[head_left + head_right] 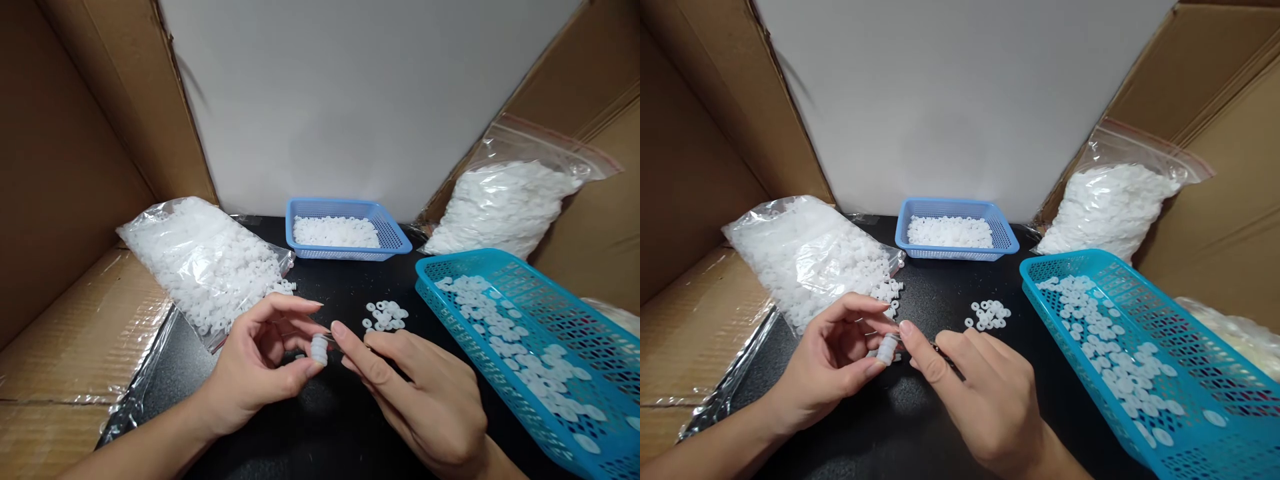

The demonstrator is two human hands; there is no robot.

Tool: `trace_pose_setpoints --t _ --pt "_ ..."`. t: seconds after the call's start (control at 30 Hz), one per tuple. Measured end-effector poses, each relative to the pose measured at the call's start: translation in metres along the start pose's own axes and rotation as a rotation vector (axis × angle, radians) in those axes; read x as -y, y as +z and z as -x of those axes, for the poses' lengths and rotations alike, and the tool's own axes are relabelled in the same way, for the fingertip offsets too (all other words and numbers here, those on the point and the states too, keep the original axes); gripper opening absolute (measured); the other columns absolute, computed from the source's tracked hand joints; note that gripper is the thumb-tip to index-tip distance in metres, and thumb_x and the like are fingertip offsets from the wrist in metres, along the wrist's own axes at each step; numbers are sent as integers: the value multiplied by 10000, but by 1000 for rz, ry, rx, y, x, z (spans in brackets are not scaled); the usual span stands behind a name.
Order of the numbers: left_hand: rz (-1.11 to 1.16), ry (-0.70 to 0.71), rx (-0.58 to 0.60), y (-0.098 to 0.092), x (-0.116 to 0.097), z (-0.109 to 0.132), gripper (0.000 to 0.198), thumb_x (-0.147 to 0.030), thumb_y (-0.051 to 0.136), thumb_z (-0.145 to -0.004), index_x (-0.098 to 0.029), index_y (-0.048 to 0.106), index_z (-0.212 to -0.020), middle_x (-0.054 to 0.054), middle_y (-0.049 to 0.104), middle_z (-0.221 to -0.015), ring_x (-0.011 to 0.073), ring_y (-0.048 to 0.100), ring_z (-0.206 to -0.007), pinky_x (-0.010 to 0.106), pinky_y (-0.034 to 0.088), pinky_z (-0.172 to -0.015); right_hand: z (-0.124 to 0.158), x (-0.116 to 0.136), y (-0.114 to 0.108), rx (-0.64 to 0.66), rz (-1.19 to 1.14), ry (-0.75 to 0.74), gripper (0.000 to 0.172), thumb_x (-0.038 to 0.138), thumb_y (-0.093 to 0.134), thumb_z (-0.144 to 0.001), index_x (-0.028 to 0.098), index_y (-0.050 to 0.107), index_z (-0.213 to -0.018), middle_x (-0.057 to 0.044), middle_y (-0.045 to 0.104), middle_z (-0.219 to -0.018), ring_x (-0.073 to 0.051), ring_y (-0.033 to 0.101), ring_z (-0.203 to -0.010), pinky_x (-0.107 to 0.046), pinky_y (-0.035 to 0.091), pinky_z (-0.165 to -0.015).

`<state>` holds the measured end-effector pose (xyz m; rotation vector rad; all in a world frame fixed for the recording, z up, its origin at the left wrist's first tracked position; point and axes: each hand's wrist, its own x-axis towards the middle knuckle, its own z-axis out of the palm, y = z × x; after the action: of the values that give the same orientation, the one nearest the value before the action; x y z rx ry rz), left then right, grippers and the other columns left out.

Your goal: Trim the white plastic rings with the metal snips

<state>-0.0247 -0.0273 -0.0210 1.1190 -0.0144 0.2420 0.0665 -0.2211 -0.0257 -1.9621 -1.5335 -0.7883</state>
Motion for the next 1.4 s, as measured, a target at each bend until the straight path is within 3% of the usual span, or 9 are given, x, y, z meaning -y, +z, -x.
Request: trace_pose_setpoints --t 0.33,0.47,0.73,0.9,1.1,1.23,1.4 --pt "32 -13 35 2 -1 2 388 -64 845 -782 -260 772 -1109 21 800 -939 110 747 -845 188 596 -831 1 0 1 31 -6 -2 620 118 517 -1048 208 323 -1630 -13 688 -760 -153 600 -608 -300 421 -570" --pt "27 -17 32 2 -2 3 392 -56 842 -783 -256 770 -1112 19 795 -931 105 744 -840 180 592 -830 3 0 1 38 -6 -6 652 102 523 -1040 215 289 -1639 -14 692 -772 -156 606 -620 -301 426 -583" --pt "-23 13 26 2 -3 3 402 -72 852 -772 -244 761 -1123 24 781 -897 111 728 -806 187 589 -798 3 1 1 39 5 -15 633 103 521 -1041 210 318 -1631 -18 700 -779 -155 610 -619 -300 428 -585" --pt "-67 30 28 2 -2 3 416 -77 839 -791 -292 765 -1139 6 786 -951 109 732 -873 189 586 -848 1 1 2 12 -14 3 491 110 549 -1031 186 527 -1516 -14 679 -743 -153 615 -609 -294 439 -569" --pt "-83 59 31 2 -1 2 433 -48 808 -820 -331 768 -1145 -4 799 -1037 119 735 -991 202 580 -921 -7 3 9 -98 -388 286 303 194 586 -1016 188 675 -1305 -24 646 -789 -144 618 -643 -247 506 -563" --pt "-64 24 36 3 -1 1 397 -49 814 -811 -312 782 -1108 -8 795 -1002 116 744 -932 201 600 -871 -10 5 13 -104 -556 437 218 281 677 -961 200 742 -1153 -2 634 -749 -128 603 -601 -209 504 -516" --pt "-113 26 40 3 2 0 382 -43 800 -820 -285 785 -1115 13 819 -1024 127 762 -970 198 596 -904 -14 6 18 -71 -877 754 188 393 761 -871 209 737 -901 8 642 -701 -124 574 -572 -200 459 -480"
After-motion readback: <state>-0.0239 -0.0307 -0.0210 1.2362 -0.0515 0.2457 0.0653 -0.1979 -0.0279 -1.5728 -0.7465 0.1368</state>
